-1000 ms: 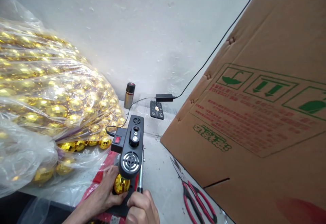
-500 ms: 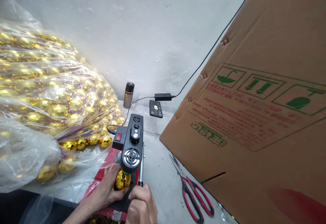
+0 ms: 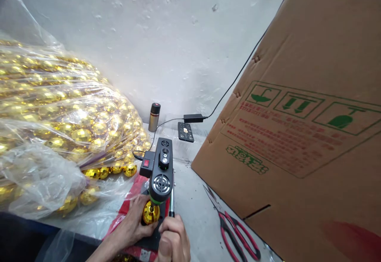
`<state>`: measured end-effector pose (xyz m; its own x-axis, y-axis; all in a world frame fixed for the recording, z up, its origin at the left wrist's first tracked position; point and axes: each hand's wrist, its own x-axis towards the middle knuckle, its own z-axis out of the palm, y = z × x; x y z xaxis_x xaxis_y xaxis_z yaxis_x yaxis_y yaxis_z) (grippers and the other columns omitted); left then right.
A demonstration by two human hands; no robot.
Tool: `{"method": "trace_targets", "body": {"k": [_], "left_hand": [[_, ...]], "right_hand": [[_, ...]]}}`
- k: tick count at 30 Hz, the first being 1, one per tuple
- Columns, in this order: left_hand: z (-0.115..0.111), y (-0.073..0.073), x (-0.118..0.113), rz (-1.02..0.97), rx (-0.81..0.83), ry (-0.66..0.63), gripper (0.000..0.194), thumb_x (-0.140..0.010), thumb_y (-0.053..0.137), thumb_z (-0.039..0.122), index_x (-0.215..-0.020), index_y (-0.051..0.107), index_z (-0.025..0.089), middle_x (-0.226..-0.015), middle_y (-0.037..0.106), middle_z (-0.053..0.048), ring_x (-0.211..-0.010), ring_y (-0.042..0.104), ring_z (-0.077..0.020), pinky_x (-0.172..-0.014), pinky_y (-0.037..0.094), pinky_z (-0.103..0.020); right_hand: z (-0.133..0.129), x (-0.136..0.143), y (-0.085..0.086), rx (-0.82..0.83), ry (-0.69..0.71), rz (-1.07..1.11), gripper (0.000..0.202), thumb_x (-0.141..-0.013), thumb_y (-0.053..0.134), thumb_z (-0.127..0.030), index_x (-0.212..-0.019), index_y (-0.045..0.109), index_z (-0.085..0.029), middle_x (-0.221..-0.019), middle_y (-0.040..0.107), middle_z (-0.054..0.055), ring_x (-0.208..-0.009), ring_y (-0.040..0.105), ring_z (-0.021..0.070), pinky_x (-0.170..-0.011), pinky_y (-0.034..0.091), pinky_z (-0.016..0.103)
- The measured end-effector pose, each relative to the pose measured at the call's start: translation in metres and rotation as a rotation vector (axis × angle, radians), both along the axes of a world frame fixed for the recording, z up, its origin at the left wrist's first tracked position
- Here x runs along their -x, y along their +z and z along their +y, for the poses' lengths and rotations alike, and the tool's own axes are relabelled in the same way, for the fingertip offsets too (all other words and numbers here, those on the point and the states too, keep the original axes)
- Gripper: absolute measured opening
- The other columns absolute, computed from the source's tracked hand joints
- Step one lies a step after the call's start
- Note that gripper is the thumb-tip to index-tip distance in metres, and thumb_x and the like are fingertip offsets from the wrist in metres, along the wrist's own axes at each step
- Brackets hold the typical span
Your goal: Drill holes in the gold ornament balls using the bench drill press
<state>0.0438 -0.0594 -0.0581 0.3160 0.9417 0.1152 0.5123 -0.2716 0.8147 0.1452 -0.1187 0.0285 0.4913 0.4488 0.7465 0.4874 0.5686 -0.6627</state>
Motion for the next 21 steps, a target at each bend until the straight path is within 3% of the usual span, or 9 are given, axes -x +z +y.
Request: {"method": "trace_targets", "body": {"k": [4, 7, 10, 12, 15, 17, 21], "left_hand": [[0.001, -0.004, 0.001, -0.02, -0.039, 0.006, 0.052, -0.075, 0.075, 0.019, -0.126, 0.067, 0.023, -0.123, 0.073, -0.01, -0.117, 0.064, -0.0344, -0.107, 0.05, -0.053], [0.001, -0.006, 0.001, -0.025, -0.045, -0.002, 0.052, -0.075, 0.076, 0.021, -0.127, 0.067, 0.023, -0.123, 0.074, -0.01, -0.116, 0.065, -0.0343, -0.107, 0.05, -0.053], [0.002, -0.008, 0.001, -0.024, -0.057, -0.011, 0.051, -0.078, 0.077, 0.025, -0.127, 0.068, 0.023, -0.123, 0.074, -0.011, -0.116, 0.065, -0.0342, -0.107, 0.051, -0.053], [0.004, -0.009, -0.001, -0.008, -0.081, 0.007, 0.051, -0.077, 0.077, 0.024, -0.127, 0.068, 0.022, -0.123, 0.074, -0.011, -0.116, 0.066, -0.0346, -0.106, 0.051, -0.054], [0.006, -0.009, -0.002, 0.013, -0.095, 0.036, 0.054, -0.075, 0.079, 0.021, -0.128, 0.068, 0.02, -0.123, 0.075, -0.013, -0.117, 0.067, -0.036, -0.106, 0.052, -0.057], [0.002, -0.008, 0.0, 0.002, -0.082, 0.042, 0.056, -0.075, 0.08, 0.022, -0.13, 0.068, 0.019, -0.125, 0.075, -0.014, -0.118, 0.068, -0.0368, -0.107, 0.054, -0.057], [-0.021, -0.017, 0.015, -0.03, -0.116, 0.036, 0.063, -0.076, 0.087, 0.028, -0.136, 0.068, 0.023, -0.133, 0.074, -0.016, -0.125, 0.068, -0.0392, -0.108, 0.057, -0.056]], "right_hand": [[0.007, -0.007, -0.006, -0.086, 0.011, -0.042, 0.035, -0.109, 0.046, -0.023, -0.074, 0.05, -0.023, -0.074, 0.055, -0.004, -0.064, 0.051, 0.0124, -0.097, 0.051, 0.036], [0.011, -0.011, -0.021, -0.158, 0.013, -0.136, 0.034, -0.108, 0.047, -0.022, -0.074, 0.052, -0.023, -0.072, 0.057, -0.005, -0.061, 0.054, 0.0124, -0.09, 0.052, 0.034], [0.011, -0.009, -0.036, -0.091, -0.022, -0.137, 0.032, -0.108, 0.045, -0.02, -0.076, 0.053, -0.023, -0.077, 0.062, -0.003, -0.066, 0.058, 0.0139, -0.093, 0.052, 0.037], [0.012, -0.009, -0.036, -0.124, -0.025, -0.139, 0.035, -0.108, 0.043, -0.019, -0.074, 0.051, -0.023, -0.075, 0.06, -0.003, -0.065, 0.057, 0.0135, -0.091, 0.051, 0.037], [0.012, -0.016, -0.012, -0.165, 0.045, -0.155, 0.04, -0.109, 0.043, -0.02, -0.07, 0.046, -0.023, -0.068, 0.053, -0.004, -0.058, 0.05, 0.0109, -0.07, 0.048, 0.028], [0.012, -0.024, 0.015, -0.048, 0.12, -0.138, 0.036, -0.108, 0.045, -0.017, -0.074, 0.05, -0.022, -0.069, 0.052, -0.004, -0.055, 0.047, 0.0096, -0.054, 0.037, 0.024], [0.009, -0.037, 0.056, 0.017, 0.23, -0.252, 0.028, -0.108, 0.048, -0.015, -0.082, 0.056, -0.022, -0.07, 0.055, -0.003, -0.059, 0.052, 0.0098, -0.055, 0.04, 0.023]]}}
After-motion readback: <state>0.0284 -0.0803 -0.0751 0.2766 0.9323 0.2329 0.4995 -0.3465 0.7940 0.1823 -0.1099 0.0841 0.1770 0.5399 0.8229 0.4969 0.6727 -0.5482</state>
